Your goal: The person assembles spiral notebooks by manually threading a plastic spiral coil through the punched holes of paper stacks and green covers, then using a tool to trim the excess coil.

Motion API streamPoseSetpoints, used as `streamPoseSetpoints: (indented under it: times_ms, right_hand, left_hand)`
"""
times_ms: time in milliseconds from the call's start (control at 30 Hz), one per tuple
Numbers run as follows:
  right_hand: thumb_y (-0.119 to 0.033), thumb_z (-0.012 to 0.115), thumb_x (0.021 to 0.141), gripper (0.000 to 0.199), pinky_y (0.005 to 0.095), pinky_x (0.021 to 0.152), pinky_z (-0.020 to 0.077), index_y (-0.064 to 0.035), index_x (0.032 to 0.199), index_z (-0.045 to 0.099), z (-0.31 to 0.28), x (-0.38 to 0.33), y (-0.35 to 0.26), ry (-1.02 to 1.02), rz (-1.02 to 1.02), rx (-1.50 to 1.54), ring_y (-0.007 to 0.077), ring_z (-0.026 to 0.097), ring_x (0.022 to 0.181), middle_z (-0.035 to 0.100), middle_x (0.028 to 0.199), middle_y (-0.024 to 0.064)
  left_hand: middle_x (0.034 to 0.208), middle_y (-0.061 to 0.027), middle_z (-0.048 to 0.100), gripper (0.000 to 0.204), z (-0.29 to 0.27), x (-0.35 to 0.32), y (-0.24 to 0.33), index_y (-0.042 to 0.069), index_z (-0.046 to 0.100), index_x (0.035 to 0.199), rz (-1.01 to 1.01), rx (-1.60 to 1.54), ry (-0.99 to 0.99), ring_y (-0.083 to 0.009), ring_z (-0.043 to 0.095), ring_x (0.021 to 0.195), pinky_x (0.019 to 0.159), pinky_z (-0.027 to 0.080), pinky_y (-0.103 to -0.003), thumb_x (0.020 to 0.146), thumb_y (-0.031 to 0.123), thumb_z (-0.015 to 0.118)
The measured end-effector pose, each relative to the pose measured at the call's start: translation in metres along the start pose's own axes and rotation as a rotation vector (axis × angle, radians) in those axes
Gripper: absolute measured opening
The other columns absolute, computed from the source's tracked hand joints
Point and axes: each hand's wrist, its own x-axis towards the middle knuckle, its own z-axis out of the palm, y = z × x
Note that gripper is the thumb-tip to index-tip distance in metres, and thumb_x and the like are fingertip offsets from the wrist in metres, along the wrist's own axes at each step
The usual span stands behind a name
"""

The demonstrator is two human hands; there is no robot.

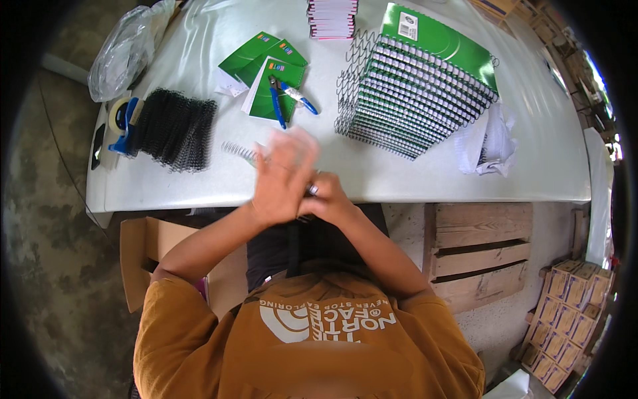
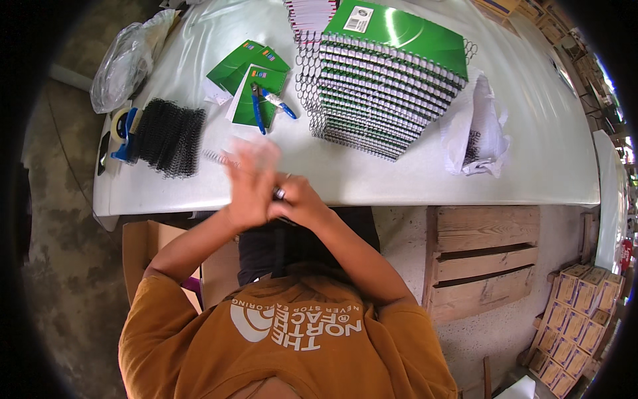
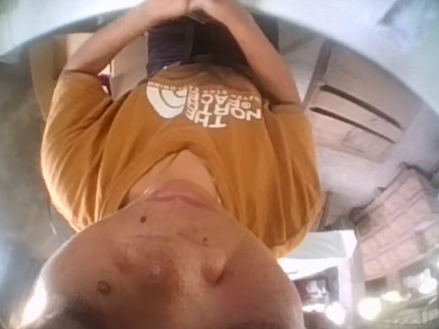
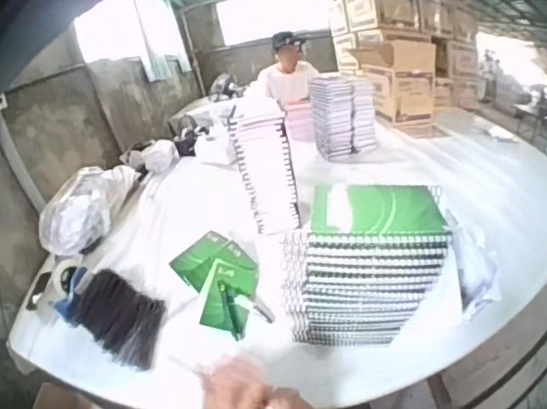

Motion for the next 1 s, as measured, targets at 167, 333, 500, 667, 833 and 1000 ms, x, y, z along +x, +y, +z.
streamPoseSetpoints:
  times_ms: [167, 333, 500, 667, 833, 1000]
  right_hand:
    - [0.000, 0.059, 0.071, 0.017, 0.0369, 0.057, 0.0484, 0.0020, 0.088, 0.059, -0.003, 0.004, 0.002, 0.020, 0.194, -0.015, 0.0352, 0.063, 0.071, 0.063, 0.081, 0.0193]
    - [0.000, 0.060, 0.074, 0.020, 0.0421, 0.095, 0.0416, -0.0005, 0.094, 0.062, -0.003, 0.016, -0.003, 0.096, 0.084, -0.049, 0.0340, 0.063, 0.086, 0.066, 0.085, 0.0175]
    - [-0.004, 0.062, 0.076, 0.021, 0.0440, 0.104, 0.0337, -0.0009, 0.097, 0.062, -0.004, 0.014, -0.005, 0.036, 0.151, -0.186, 0.0347, 0.061, 0.092, 0.066, 0.085, 0.0160]
    - [-0.005, 0.061, 0.077, 0.019, 0.0437, 0.103, 0.0350, -0.0001, 0.095, 0.062, -0.005, 0.015, -0.011, 0.055, 0.250, -0.032, 0.0389, 0.058, 0.097, 0.066, 0.086, 0.0164]
    - [-0.004, 0.060, 0.077, 0.020, 0.0427, 0.097, 0.0397, -0.0011, 0.097, 0.061, -0.005, 0.017, -0.008, 0.049, 0.151, -0.113, 0.0376, 0.061, 0.086, 0.065, 0.084, 0.0183]
    - [-0.003, 0.057, 0.081, 0.022, 0.0365, 0.072, 0.0481, -0.0034, 0.103, 0.058, -0.020, 0.017, -0.044, -0.054, 0.297, -0.045, 0.0388, 0.061, 0.080, 0.063, 0.084, 0.0202]
  left_hand:
    - [0.115, -0.0047, 0.056, 0.044, -0.025, 0.029, -0.005, 0.013, 0.058, 0.117, -0.020, -0.157, -0.100, -0.0207, 0.051, 0.110, 0.100, 0.028, -0.042, 0.077, 0.028, 0.066]
    - [0.094, -0.0008, 0.063, 0.034, -0.049, 0.056, -0.021, 0.013, 0.063, 0.101, -0.158, -0.385, -0.280, -0.0190, 0.057, 0.087, 0.082, 0.035, -0.034, 0.069, 0.014, 0.073]
    - [0.086, 0.0013, 0.062, 0.027, -0.062, 0.072, -0.019, 0.013, 0.064, 0.095, -0.124, -0.305, -0.319, -0.0176, 0.056, 0.081, 0.079, 0.034, -0.033, 0.069, 0.015, 0.073]
    - [0.086, 0.0004, 0.062, 0.023, -0.066, 0.074, -0.016, 0.013, 0.065, 0.091, -0.154, -0.335, -0.377, -0.0183, 0.056, 0.080, 0.080, 0.034, -0.033, 0.069, 0.015, 0.072]
    - [0.083, -0.0009, 0.062, 0.020, -0.065, 0.075, -0.013, 0.011, 0.064, 0.086, -0.051, -0.231, -0.286, -0.0193, 0.056, 0.080, 0.083, 0.036, -0.035, 0.068, 0.015, 0.072]
    - [0.081, -0.0017, 0.061, 0.023, -0.083, 0.091, -0.008, 0.011, 0.063, 0.082, -0.034, -0.157, -0.308, -0.0210, 0.057, 0.081, 0.083, 0.038, -0.037, 0.063, 0.016, 0.075]
